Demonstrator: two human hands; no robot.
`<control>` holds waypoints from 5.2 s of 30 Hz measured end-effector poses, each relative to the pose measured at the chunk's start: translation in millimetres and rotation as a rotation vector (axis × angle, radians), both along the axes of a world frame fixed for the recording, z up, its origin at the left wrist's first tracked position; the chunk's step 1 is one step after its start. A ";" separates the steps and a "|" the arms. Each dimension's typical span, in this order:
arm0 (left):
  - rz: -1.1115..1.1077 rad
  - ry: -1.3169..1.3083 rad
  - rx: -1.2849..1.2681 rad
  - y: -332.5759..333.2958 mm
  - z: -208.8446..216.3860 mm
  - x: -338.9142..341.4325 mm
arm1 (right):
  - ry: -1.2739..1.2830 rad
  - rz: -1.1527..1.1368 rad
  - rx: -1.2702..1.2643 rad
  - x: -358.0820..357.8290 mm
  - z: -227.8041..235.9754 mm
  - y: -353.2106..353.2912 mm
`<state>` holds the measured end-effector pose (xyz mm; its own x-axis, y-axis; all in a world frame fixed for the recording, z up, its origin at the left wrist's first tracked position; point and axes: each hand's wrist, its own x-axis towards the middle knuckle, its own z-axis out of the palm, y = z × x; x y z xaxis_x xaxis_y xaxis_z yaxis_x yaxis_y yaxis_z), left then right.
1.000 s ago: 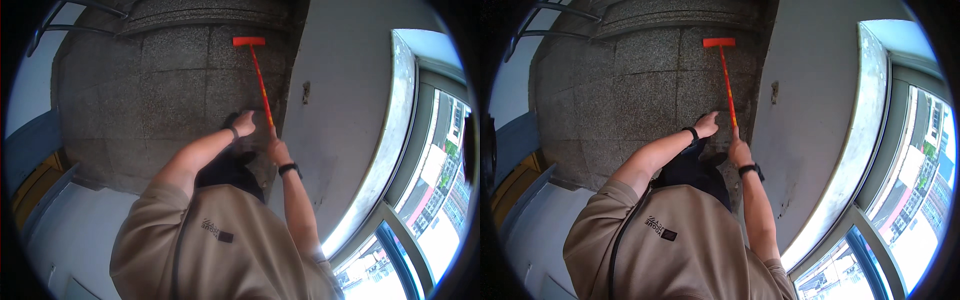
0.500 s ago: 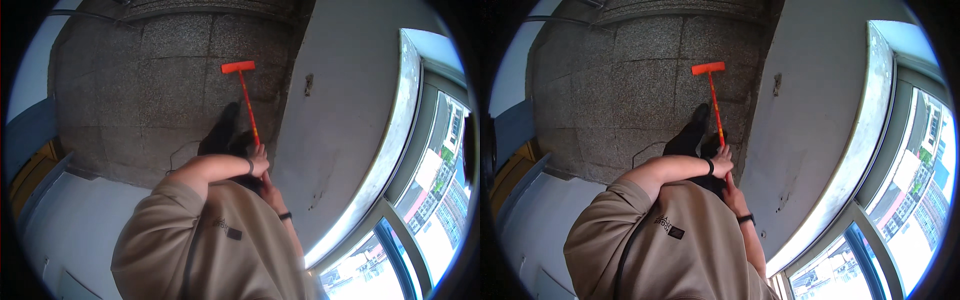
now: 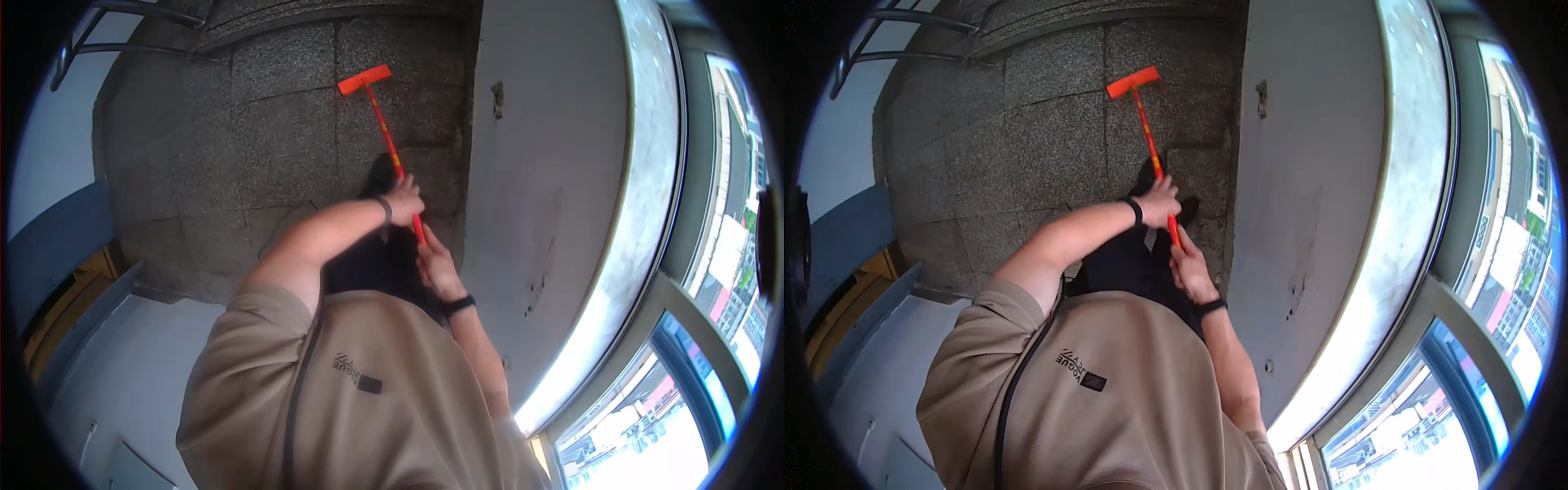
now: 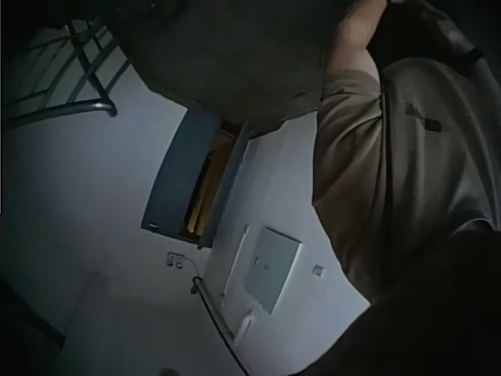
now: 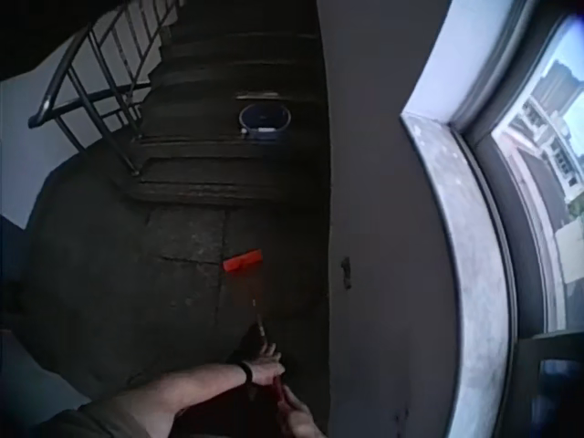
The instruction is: The recorder is sweeping the landing and floor area of a stairwell using a red broom.
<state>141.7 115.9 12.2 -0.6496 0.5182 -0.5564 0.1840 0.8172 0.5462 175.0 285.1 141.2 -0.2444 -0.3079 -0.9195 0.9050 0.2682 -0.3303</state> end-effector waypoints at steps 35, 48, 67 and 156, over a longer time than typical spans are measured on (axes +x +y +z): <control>0.093 -0.076 -0.070 33.7 -1.5 37.6 | 0.042 0.219 -0.008 15.7 7.5 42.9; 0.152 -0.311 0.192 145.7 47.7 117.9 | 0.636 0.639 0.069 90.7 22.8 170.0; 0.157 -0.166 -0.014 -110.4 -11.1 1.4 | 0.030 0.382 0.033 -49.3 11.5 -101.9; 0.866 -0.014 0.057 -288.6 -21.0 -326.6 | 0.081 0.821 -0.022 -456.2 49.5 -332.5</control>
